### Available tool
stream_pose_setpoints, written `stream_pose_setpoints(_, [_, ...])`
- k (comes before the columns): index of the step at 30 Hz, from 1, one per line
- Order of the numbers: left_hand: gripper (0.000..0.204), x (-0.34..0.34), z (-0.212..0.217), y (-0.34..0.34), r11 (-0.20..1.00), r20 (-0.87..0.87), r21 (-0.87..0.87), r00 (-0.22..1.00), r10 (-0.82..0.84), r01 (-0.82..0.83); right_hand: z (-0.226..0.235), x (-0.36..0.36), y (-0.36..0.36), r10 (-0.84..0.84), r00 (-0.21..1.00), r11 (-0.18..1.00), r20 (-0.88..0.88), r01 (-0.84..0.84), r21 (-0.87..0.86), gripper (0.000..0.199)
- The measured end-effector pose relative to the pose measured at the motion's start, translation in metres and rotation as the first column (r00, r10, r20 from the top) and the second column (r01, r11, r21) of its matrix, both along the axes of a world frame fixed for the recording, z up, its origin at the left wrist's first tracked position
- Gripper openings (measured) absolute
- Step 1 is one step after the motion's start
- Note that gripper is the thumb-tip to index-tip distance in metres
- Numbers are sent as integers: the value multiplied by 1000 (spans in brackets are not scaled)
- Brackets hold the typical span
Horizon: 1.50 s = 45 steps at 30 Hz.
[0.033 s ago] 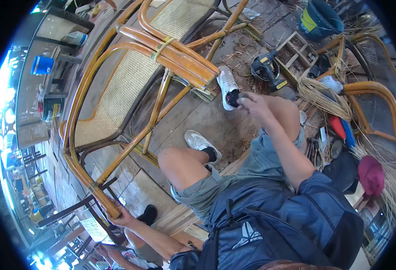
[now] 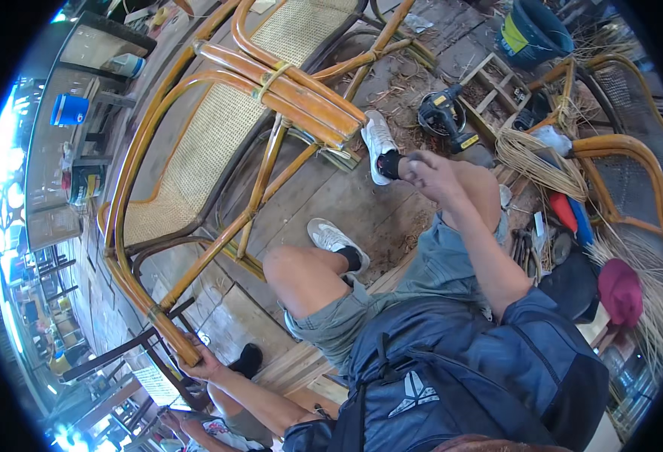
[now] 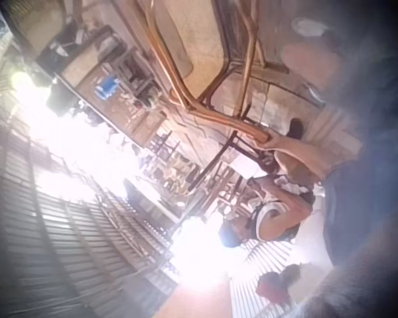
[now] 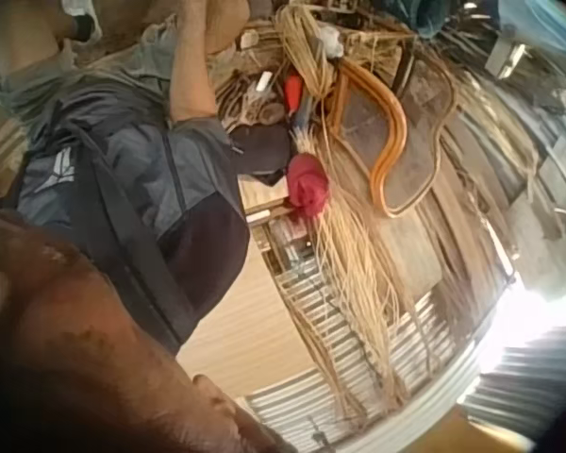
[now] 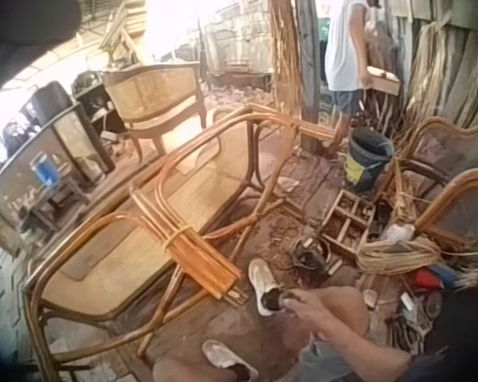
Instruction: The recorder is repairing or assembling a rattan chair frame using rattan strips, a hammer, and pliers.
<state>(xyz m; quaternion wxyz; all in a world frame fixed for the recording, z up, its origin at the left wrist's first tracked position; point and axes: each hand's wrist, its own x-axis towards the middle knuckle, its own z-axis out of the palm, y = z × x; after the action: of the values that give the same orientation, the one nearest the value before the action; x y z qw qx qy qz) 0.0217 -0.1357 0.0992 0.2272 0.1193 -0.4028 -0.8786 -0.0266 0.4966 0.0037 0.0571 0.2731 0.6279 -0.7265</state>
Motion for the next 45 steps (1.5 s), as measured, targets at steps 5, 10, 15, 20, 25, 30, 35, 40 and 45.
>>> stream_pose_setpoints(5, [53, 0, 16, 28, 964, 228, -266, 969, 94, -31, 37, 44, 44, -38, 969, 683, -244, 204, 702, 26])
stream_pose_setpoints(10, [47, 7, 24, 7, 938, 346, -346, 932, 111, 17, 57, 58, 34, -57, 985, 526, -160, 166, 834, 21])
stream_pose_setpoints(15, [43, 3, 37, 20, 749, 495, -660, 786, 370, 63, 38, 61, 50, -124, 959, 643, -255, 273, 716, 22])
stream_pose_setpoints(20, [46, -5, 32, 5, -278, 59, -919, 796, 602, 279, 28, 62, 63, -182, 938, 712, -297, 333, 618, 23])
stream_pose_setpoints(25, [49, -2, 32, 5, -448, 106, -776, 792, 601, 444, 20, 63, 66, -248, 908, 728, -337, 404, 554, 23])
stream_pose_setpoints(30, [67, -7, 42, 69, -222, 204, -806, 610, 765, 548, 8, 68, 75, -297, 883, 766, -364, 448, 461, 22])
stream_pose_setpoints(35, [67, 3, 18, 71, -421, 18, -729, 629, 777, 540, -6, 69, 86, -279, 891, 819, -357, 416, 396, 22])
stream_pose_setpoints(40, [67, 21, 22, 122, -494, -92, -732, 651, 754, 469, -19, 72, 88, -224, 887, 798, -404, 405, 447, 21])
stream_pose_setpoints(45, [59, 26, -7, 174, -450, -139, -862, 745, 652, 233, -12, 81, 77, -187, 916, 789, -355, 355, 501, 21])
